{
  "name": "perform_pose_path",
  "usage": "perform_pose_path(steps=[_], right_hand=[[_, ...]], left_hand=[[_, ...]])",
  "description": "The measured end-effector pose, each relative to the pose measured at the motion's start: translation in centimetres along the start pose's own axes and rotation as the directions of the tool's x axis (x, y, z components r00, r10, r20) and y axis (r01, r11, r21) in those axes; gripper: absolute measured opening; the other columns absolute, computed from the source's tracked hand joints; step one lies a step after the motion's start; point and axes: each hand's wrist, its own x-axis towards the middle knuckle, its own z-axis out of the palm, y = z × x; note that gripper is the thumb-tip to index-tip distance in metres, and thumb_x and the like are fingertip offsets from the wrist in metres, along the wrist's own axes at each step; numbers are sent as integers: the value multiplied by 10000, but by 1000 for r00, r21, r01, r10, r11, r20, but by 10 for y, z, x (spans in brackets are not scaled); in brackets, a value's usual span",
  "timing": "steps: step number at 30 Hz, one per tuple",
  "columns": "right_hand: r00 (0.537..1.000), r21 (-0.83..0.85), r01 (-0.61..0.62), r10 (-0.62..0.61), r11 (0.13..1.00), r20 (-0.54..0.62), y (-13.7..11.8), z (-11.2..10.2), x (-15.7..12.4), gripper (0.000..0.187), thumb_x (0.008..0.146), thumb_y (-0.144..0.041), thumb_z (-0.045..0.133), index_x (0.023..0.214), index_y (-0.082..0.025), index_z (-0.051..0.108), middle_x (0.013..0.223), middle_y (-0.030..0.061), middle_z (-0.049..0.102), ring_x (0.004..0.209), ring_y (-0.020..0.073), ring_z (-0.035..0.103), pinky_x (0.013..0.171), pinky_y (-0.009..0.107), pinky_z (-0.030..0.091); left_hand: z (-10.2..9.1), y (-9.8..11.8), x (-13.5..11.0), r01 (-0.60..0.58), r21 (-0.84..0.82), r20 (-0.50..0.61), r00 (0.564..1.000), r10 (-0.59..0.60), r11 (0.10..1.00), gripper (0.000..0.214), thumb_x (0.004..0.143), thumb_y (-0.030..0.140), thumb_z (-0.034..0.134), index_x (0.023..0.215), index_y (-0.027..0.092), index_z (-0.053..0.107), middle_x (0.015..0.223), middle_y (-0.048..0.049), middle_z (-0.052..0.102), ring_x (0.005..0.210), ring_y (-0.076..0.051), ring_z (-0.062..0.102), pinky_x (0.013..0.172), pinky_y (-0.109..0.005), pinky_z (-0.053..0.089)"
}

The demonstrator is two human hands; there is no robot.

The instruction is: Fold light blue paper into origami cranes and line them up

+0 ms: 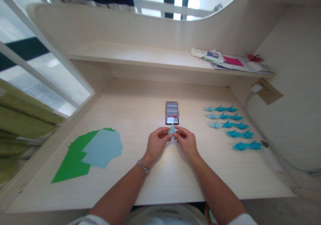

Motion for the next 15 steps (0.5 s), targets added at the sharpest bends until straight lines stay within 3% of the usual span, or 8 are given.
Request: perform_pose_path(steps=[5, 12, 15], right_hand=[[1000, 30, -26, 26, 999, -15, -1, 1, 0, 258, 674, -321, 691, 879, -169, 651, 747, 43, 680, 606, 154, 595, 533, 261, 465], [992, 72, -73, 64, 995, 110, 6, -3, 3, 213, 668, -305, 708, 811, -158, 653, 683, 24, 655, 600, 141, 587, 569, 259, 472], [991, 85, -95, 86, 992, 104, 4, -3, 4, 215, 658, -318, 716, 783, -156, 653, 637, 17, 649, 559, 133, 578, 563, 262, 474]], left_hand=[[-1, -2, 0, 1, 87, -24, 1000, 1, 996, 236, 668, 287, 724, 829, 122, 673, 771, -66, 696, 656, -152, 634, 643, -283, 523], [-4, -1, 2, 16, 128, -23, 1000, -13, 992, 209, 683, 289, 706, 812, 126, 689, 762, -67, 698, 654, -161, 638, 657, -301, 532], [-4, 1, 2, 17, 117, 11, 1000, -19, 993, 199, 681, 266, 705, 816, 121, 687, 757, -70, 696, 650, -160, 635, 658, -302, 531]])
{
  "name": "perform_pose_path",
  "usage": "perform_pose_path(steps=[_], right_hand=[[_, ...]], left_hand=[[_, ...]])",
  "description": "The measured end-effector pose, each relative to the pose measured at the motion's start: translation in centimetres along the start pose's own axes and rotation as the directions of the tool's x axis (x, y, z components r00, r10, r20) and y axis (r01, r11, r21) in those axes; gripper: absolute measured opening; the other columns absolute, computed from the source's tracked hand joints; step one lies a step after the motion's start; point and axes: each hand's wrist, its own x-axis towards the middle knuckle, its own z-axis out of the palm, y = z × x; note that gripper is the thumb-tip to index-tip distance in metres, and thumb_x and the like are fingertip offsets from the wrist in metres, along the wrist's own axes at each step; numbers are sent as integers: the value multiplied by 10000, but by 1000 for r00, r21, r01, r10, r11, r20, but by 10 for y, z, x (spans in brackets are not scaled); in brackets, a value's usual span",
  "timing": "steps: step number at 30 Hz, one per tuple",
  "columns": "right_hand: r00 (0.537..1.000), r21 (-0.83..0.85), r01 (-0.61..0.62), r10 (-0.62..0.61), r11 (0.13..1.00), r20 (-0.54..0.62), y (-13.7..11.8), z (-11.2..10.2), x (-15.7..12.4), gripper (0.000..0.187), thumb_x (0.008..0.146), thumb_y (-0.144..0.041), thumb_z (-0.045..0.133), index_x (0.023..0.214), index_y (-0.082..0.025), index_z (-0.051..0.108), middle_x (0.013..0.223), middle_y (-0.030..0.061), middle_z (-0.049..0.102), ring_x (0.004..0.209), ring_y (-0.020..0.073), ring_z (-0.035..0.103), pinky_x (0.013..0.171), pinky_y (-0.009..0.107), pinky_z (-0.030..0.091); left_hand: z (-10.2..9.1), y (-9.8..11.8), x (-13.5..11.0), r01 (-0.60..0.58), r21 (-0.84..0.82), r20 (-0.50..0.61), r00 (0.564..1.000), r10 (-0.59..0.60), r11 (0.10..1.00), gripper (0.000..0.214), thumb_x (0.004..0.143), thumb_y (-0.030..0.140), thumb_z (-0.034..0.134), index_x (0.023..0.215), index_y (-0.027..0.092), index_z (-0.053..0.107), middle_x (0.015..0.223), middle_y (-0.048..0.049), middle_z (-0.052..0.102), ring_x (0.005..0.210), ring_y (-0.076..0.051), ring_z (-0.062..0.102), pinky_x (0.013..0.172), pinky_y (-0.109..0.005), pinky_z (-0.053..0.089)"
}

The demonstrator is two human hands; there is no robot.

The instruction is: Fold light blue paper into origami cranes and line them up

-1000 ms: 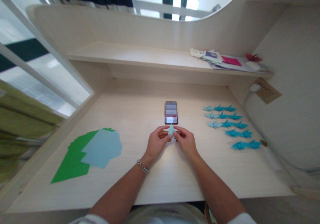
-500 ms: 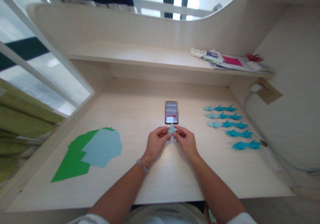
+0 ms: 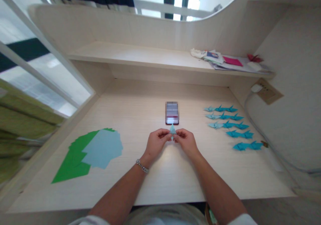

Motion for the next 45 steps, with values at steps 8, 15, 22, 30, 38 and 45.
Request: perform_pose_path(steps=[8, 15, 22, 30, 38, 45], right_hand=[[998, 109, -57, 53, 992, 37, -7, 0, -3, 224, 627, -321, 726, 784, -174, 665, 645, 17, 667, 583, 144, 602, 578, 268, 481], [983, 204, -182, 176, 962, 48, -11, -2, -3, 272, 687, -398, 662, 789, -146, 684, 653, 59, 670, 592, 160, 617, 580, 279, 493], [989, 145, -150, 151, 978, 3, -2, -2, 0, 215, 580, -281, 740, 743, -162, 664, 692, 25, 672, 621, 158, 614, 606, 289, 514], [996, 44, -79, 80, 996, -26, 6, -2, 3, 240, 547, -261, 749, 702, -172, 588, 624, -6, 628, 549, 141, 581, 543, 269, 498], [997, 10, -59, 59, 998, -52, 11, 0, 3, 228, 601, -278, 722, 709, -184, 545, 570, -36, 567, 513, 125, 549, 502, 247, 465], [995, 4, -10, 10, 1000, -98, 8, 1, 1, 271, 605, -273, 721, 716, -203, 483, 562, -57, 536, 494, 117, 528, 503, 247, 451]], left_hand=[[-1, 5, 0, 24, -38, 46, 999, -22, 999, 120, 656, 198, 693, 752, 126, 681, 644, -41, 672, 591, -157, 625, 615, -291, 522], [-2, 5, 0, 4, 8, 38, 999, -5, 1000, 106, 657, 169, 666, 753, 135, 694, 634, -41, 680, 587, -158, 630, 626, -294, 520], [-2, 3, -1, -2, 17, 56, 998, 1, 1000, 114, 689, 165, 614, 774, 137, 684, 744, -54, 686, 694, -175, 645, 705, -317, 531], [0, -6, 1, 25, -41, -2, 1000, -25, 999, 195, 645, 245, 713, 732, 149, 567, 653, -5, 629, 593, -130, 603, 581, -253, 503], [1, -12, 1, -5, -36, -41, 999, 4, 999, 232, 641, 229, 718, 763, 160, 532, 664, 8, 620, 592, -117, 592, 567, -228, 473], [6, -12, -2, -40, -63, -87, 996, 35, 997, 272, 655, 217, 716, 779, 174, 478, 678, 18, 606, 632, -119, 604, 587, -221, 467]])
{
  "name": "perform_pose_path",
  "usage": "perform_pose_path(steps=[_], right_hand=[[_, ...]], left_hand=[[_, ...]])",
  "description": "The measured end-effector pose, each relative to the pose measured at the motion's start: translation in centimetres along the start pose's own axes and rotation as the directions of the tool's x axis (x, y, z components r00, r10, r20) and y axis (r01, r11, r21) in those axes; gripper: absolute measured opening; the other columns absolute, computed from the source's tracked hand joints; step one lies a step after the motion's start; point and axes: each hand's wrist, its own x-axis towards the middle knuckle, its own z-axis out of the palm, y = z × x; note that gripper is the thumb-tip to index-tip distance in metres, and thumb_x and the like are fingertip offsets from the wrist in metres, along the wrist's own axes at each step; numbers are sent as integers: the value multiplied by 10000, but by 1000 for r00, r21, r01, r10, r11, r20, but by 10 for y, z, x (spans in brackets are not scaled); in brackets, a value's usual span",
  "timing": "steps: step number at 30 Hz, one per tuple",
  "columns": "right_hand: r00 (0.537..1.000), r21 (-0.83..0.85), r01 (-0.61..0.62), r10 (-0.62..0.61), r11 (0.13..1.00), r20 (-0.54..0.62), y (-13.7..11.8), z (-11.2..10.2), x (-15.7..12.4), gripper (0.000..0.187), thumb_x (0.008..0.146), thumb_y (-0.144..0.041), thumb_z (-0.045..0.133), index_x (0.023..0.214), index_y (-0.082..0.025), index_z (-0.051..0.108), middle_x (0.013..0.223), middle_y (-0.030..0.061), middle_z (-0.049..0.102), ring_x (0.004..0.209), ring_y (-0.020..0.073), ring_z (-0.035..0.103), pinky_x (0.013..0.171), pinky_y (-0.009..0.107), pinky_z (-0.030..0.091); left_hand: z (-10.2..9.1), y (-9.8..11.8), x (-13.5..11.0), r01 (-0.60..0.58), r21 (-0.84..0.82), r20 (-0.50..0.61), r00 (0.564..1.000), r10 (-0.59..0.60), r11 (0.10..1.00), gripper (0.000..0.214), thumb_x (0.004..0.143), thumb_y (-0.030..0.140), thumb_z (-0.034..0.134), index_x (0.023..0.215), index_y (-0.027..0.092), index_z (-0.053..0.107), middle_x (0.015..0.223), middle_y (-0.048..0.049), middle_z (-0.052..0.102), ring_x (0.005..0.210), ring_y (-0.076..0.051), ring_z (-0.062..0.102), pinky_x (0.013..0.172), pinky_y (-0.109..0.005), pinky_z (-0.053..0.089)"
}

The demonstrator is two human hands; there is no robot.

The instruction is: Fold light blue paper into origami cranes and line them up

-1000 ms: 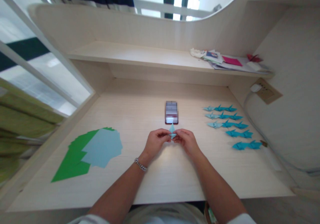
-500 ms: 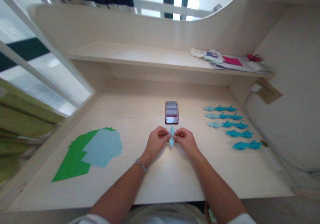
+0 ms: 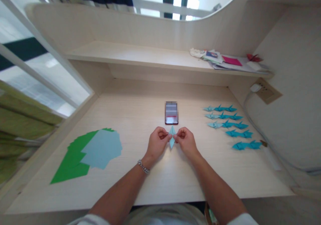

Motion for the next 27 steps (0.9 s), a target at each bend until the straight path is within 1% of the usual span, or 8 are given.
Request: perform_pose_path(steps=[5, 9, 13, 17, 21, 24, 26, 27], right_hand=[[999, 26, 6, -7, 1000, 33, -3, 1, -1, 255, 672, -308, 674, 847, -196, 526, 598, -43, 564, 533, 125, 546, 551, 258, 461], [997, -17, 73, -73, 997, 18, 0, -2, 2, 223, 681, -280, 667, 828, -191, 525, 607, -44, 552, 548, 115, 523, 543, 236, 426], [997, -12, 76, -75, 997, 30, 1, -1, 2, 226, 692, -279, 663, 849, -196, 523, 607, -49, 545, 543, 112, 514, 524, 226, 410], [997, 52, 37, -40, 998, 72, 0, 3, 0, 283, 687, -303, 676, 905, -205, 525, 621, -46, 559, 554, 122, 540, 537, 235, 427], [996, 57, 39, -43, 998, 77, -2, 4, -1, 300, 661, -312, 704, 879, -205, 527, 579, -58, 546, 522, 119, 527, 533, 237, 425], [997, -37, 83, -83, 996, -6, -6, 2, -3, 281, 672, -319, 696, 876, -204, 540, 620, -35, 583, 553, 132, 542, 543, 247, 432], [980, -194, 155, -176, 969, -95, -10, 1, -6, 207, 685, -307, 687, 827, -197, 583, 716, 2, 618, 618, 144, 557, 577, 259, 442], [966, -287, 191, -232, 939, -115, -13, 1, -7, 158, 697, -299, 678, 796, -194, 613, 759, 17, 626, 640, 146, 555, 599, 267, 444]], left_hand=[[1, 3, 0, 20, -18, -21, 1000, -20, 1000, 303, 636, 223, 733, 786, 176, 474, 668, 21, 614, 616, -121, 607, 579, -223, 468], [4, 2, 0, 69, -51, 13, 998, -68, 996, 312, 640, 230, 733, 835, 166, 497, 651, 14, 627, 587, -129, 610, 572, -239, 482], [5, 2, 0, 82, -78, 56, 995, -77, 994, 347, 653, 244, 731, 914, 158, 518, 683, -8, 654, 617, -142, 630, 587, -249, 492], [1, 1, 1, 56, -81, 7, 998, -56, 995, 365, 644, 237, 745, 913, 162, 510, 662, -2, 661, 596, -130, 626, 575, -229, 485], [-2, 2, 2, 66, -69, -4, 998, -67, 995, 391, 626, 236, 763, 909, 157, 505, 654, -9, 669, 583, -136, 628, 574, -244, 499], [-1, 2, 2, 64, -61, -22, 998, -65, 996, 393, 625, 261, 763, 913, 150, 519, 642, -13, 671, 570, -146, 634, 574, -261, 509], [-1, 3, 2, 45, -45, -56, 997, -47, 998, 387, 628, 282, 759, 917, 146, 540, 645, -17, 675, 572, -152, 641, 580, -266, 513], [-1, 3, 2, 30, -37, -72, 997, -33, 999, 380, 632, 289, 755, 919, 145, 551, 653, -20, 679, 584, -156, 646, 590, -269, 515]])
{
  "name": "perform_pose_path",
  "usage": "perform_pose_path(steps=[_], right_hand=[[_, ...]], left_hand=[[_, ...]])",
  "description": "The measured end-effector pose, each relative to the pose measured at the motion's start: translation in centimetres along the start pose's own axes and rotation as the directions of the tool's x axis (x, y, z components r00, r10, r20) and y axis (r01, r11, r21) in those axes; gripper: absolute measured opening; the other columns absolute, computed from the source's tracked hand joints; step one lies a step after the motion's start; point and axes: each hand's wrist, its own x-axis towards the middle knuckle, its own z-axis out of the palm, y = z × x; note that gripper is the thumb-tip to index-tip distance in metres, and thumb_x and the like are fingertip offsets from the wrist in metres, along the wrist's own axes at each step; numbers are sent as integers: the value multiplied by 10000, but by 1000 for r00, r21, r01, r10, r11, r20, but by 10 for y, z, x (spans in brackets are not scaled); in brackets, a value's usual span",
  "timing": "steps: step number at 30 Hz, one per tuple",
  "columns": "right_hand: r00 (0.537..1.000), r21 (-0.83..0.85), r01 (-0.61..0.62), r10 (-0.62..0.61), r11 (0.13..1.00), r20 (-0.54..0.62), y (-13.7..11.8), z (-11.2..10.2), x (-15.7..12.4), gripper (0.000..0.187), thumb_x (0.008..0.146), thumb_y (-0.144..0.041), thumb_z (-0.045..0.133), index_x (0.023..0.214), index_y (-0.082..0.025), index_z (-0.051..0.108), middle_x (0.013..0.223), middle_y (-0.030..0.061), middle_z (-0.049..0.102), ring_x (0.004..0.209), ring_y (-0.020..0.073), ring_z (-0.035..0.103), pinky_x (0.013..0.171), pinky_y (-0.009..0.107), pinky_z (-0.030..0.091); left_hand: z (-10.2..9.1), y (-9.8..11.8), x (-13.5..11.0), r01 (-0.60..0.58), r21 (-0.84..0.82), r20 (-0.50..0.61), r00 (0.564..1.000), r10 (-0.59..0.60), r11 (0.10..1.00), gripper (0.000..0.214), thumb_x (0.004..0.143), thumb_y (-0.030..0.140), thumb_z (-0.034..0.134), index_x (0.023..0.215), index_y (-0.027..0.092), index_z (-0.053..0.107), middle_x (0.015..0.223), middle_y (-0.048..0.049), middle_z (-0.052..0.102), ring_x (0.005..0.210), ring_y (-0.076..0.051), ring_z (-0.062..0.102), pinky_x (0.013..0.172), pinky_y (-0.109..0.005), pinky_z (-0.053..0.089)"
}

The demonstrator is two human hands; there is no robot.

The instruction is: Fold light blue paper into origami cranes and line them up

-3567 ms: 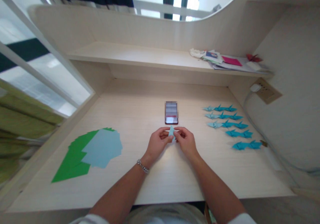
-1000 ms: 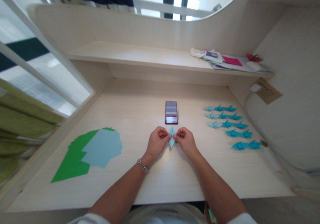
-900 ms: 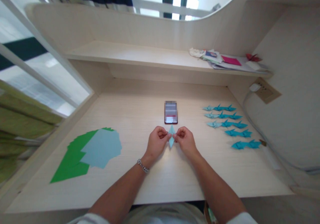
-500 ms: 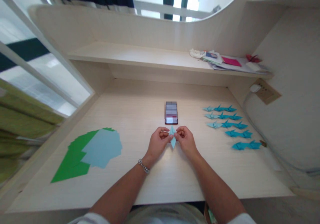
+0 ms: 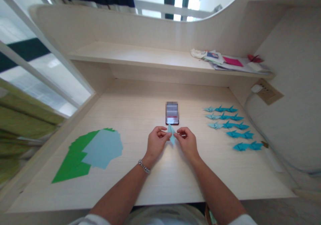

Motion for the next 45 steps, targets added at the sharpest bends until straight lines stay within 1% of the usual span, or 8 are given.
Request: perform_pose_path(steps=[2, 5, 9, 13, 18, 28, 38, 45], right_hand=[[996, -117, 85, -85, 990, 5, -4, -2, -2, 102, 732, -289, 647, 772, -198, 667, 792, 33, 633, 662, 149, 553, 626, 275, 444], [989, -83, 123, -115, 989, 93, -5, -1, -3, 166, 787, -300, 590, 866, -213, 707, 891, 59, 657, 782, 177, 591, 651, 277, 462], [982, 69, -18, 5, 997, 187, 2, 3, -1, 289, 819, -377, 551, 1005, -200, 684, 938, 66, 684, 776, 192, 615, 668, 301, 491], [972, 141, -98, 64, 985, 226, 10, 4, 3, 324, 774, -412, 606, 980, -176, 690, 906, 62, 696, 754, 195, 616, 660, 299, 499], [964, 212, -181, 130, 960, 233, 16, 5, 5, 311, 759, -426, 603, 905, -172, 706, 823, 52, 694, 666, 174, 609, 597, 287, 508], [974, 254, -200, 164, 946, 157, 10, 3, 4, 429, 703, -383, 657, 1064, -154, 627, 708, 37, 669, 567, 149, 608, 523, 268, 518], [968, 295, -237, 200, 926, 153, 9, 3, 4, 314, 667, -391, 703, 868, -174, 595, 700, 25, 669, 567, 152, 619, 481, 254, 510], [954, 319, -253, 180, 914, 240, 10, 2, 5, 258, 665, -349, 706, 834, -171, 624, 714, 19, 661, 603, 152, 622, 546, 274, 526]], left_hand=[[0, 0, 0, -37, 24, -18, 999, 37, 999, 354, 647, 295, 745, 916, 143, 573, 677, -30, 687, 621, -162, 656, 620, -276, 520], [1, 1, -2, -92, 101, -21, 995, 94, 991, 293, 678, 297, 725, 898, 139, 613, 733, -49, 698, 676, -167, 661, 663, -284, 523], [2, 5, -6, -143, 220, 41, 990, 137, 965, 229, 728, 308, 681, 896, 153, 677, 858, -71, 707, 774, -184, 661, 731, -305, 526], [3, 8, -8, -194, 263, 116, 979, 169, 945, 198, 773, 297, 632, 910, 169, 695, 908, -76, 700, 833, -195, 650, 755, -321, 528], [1, 3, -4, -178, 265, 45, 984, 173, 948, 258, 744, 272, 661, 981, 170, 663, 894, -71, 681, 813, -184, 642, 717, -311, 536], [2, -1, 0, 1, -40, 115, 993, 4, 999, 275, 694, 251, 702, 929, 130, 625, 858, -79, 681, 757, -177, 655, 704, -332, 546], [1, 3, 0, 47, -100, 121, 992, -35, 994, 283, 648, 260, 736, 874, 133, 622, 820, -62, 681, 726, -166, 652, 681, -319, 549], [0, 5, -1, 12, -87, 127, 992, -1, 996, 257, 659, 217, 721, 886, 148, 621, 787, -35, 672, 705, -155, 641, 663, -303, 547]])
